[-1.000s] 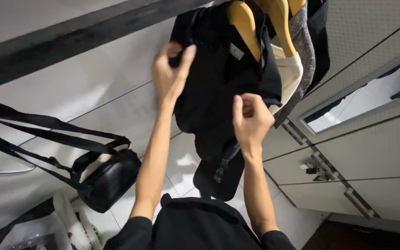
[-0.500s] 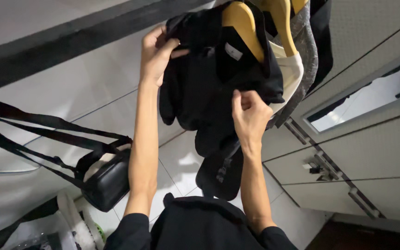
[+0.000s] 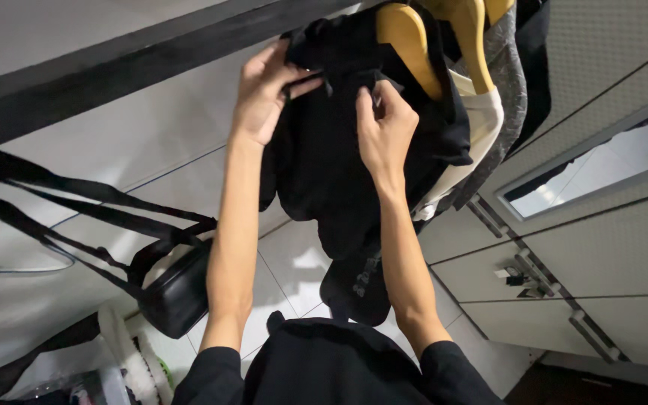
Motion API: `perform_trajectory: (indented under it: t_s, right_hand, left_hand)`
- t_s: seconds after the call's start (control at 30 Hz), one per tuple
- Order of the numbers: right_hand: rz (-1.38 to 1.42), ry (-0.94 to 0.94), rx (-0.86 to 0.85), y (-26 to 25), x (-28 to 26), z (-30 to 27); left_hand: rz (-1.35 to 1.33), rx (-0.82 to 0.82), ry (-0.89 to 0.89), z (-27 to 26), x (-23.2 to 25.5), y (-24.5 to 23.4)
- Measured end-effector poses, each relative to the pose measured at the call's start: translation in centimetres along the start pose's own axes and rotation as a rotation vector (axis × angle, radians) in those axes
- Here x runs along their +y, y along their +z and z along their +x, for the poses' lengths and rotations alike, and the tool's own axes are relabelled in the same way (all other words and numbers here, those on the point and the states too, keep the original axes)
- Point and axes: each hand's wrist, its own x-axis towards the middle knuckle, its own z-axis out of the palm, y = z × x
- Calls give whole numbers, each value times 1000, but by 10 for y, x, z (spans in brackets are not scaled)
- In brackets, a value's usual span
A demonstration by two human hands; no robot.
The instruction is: The person takes a black shirt from a red laundry basket, unfolds it, and places it on a wooden hanger. They then hang the shirt on a rack inside a wardrobe. The person repeats this process with another black shirt, carefully aligning it on the hanger before placing it on the rack.
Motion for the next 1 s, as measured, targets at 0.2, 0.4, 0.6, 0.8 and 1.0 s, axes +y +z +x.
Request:
perform_trajectory:
  t_s: [0.2, 0.4, 0.6, 0.8, 1.0]
  right_hand:
    - [-10, -215, 198, 8, -29, -7]
    - [-405, -532, 163, 13, -28, 16]
    - [-440, -457, 108, 27, -11, 29]
    - [-194, -344, -19, 13, 3, 36]
    - [-101, -275, -101, 6, 2, 43]
  left_hand:
    - [376, 93, 157, -3, -27, 15]
    - [497, 98, 278, 14, -41, 17]
    - [726, 97, 256, 12, -27, 14]
    - [771, 77, 403, 10, -15, 25]
    - [731, 143, 374, 7, -20, 33]
